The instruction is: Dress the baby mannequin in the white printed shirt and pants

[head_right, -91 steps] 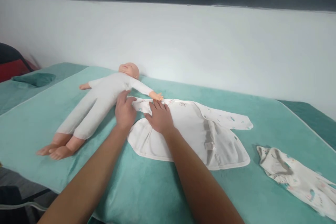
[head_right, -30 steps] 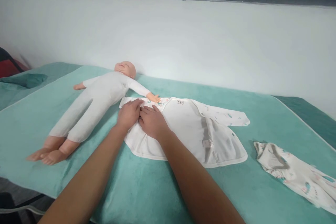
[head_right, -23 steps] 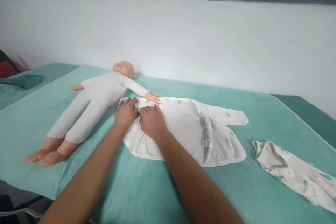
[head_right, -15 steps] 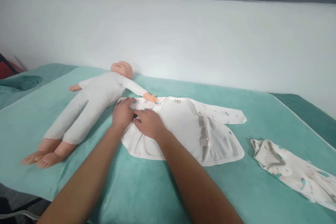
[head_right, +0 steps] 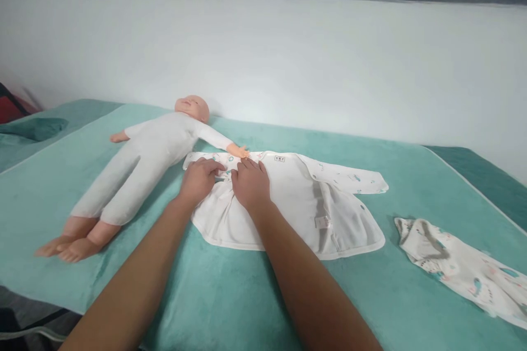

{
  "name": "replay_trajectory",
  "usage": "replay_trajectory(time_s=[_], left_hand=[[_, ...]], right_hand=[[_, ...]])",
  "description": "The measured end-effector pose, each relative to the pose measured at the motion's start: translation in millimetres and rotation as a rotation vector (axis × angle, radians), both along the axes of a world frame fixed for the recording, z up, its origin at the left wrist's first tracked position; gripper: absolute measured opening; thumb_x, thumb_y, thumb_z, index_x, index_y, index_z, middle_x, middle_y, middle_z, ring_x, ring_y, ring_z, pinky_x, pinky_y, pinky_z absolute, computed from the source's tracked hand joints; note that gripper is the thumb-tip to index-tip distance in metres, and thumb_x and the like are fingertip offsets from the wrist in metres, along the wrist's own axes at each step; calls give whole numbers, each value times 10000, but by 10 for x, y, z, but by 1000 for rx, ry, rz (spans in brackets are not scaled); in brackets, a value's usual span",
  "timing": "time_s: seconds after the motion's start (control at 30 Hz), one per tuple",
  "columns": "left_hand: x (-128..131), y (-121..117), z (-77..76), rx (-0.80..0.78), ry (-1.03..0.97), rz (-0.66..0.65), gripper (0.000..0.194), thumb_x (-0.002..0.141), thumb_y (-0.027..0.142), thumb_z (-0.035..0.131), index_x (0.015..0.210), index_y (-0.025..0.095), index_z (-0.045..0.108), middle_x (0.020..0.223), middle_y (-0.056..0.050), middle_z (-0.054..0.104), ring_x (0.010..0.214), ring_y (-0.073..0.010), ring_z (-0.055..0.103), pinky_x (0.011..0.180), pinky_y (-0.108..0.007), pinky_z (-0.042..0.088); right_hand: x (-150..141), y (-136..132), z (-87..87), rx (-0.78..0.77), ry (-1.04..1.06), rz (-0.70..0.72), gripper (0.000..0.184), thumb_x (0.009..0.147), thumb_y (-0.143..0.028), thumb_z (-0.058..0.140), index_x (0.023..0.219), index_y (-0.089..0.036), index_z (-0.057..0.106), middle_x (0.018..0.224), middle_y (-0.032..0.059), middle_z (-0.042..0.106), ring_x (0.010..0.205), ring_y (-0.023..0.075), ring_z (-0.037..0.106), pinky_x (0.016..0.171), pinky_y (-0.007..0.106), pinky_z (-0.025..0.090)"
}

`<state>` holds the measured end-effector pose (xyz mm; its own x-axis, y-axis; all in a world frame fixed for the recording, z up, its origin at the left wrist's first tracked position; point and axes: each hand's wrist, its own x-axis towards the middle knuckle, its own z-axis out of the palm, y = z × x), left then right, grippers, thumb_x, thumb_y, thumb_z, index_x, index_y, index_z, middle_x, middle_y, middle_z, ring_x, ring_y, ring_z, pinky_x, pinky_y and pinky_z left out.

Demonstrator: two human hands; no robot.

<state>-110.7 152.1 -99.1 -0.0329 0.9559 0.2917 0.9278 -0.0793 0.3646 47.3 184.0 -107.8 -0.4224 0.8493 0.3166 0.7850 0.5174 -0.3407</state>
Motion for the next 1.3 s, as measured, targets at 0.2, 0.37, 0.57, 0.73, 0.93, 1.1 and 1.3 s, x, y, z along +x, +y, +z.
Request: replay_trajectory(time_s=[0.2,0.37,0.57,0.73,0.93,1.1,1.3], left_hand=[[3,-2,-25,7,108,4,343,835,69,458,855,256,745,950,-44,721,1023,-276,586,840,-425,399],[-6,7,-50,71,122,125,293,864,118,450,932,212,719,1103,-53,704,1097,-256,584,917,-409,416],[5,23,-123,82,170,226,389,921,159,362,1191,148,642,1369,-77,591,1296,-240,491,1084,-391,349],[9,16,-123,37,196,292,394,892,145,385,1203,146,627,1404,-95,558,1334,-237,460,1107,-406,342],[79,-153,-13,-11,217,361,331,890,152,387,1086,137,653,1296,-138,622,1274,-284,513,1058,-437,391],[37,-481,275,-17,230,228,338,913,195,366,1087,142,650,1170,-169,664,1128,-331,601,962,-453,453],[-702,-704,877,131,-30,359,411,935,315,391,1287,229,584,1350,-65,599,1264,-315,524,1037,-444,426]], right_hand=[[28,23,-10,9,-68,37,278,985,-259,384,1101,-164,619,1314,121,606,1304,238,466,1122,462,261],[-6,-21,5,59,-110,214,276,992,-283,396,1113,-192,627,1310,90,615,1335,248,437,1152,489,216],[-39,-85,57,20,-82,378,282,995,-307,416,1160,-182,607,1277,99,630,1284,226,499,1153,456,227],[-42,-100,100,-23,-64,469,219,976,-271,451,1103,-182,606,1196,88,659,1185,208,566,1151,448,230],[-64,-162,159,-75,-15,534,212,938,-223,497,1117,-214,612,1186,59,671,1131,185,604,1152,456,256],[-101,-190,159,-224,197,499,251,938,-254,476,1079,-280,682,1168,0,701,1128,170,622,1066,358,411],[-491,262,295,-256,497,163,330,937,-289,441,1212,-218,609,1278,40,651,1189,173,596,1038,324,442]])
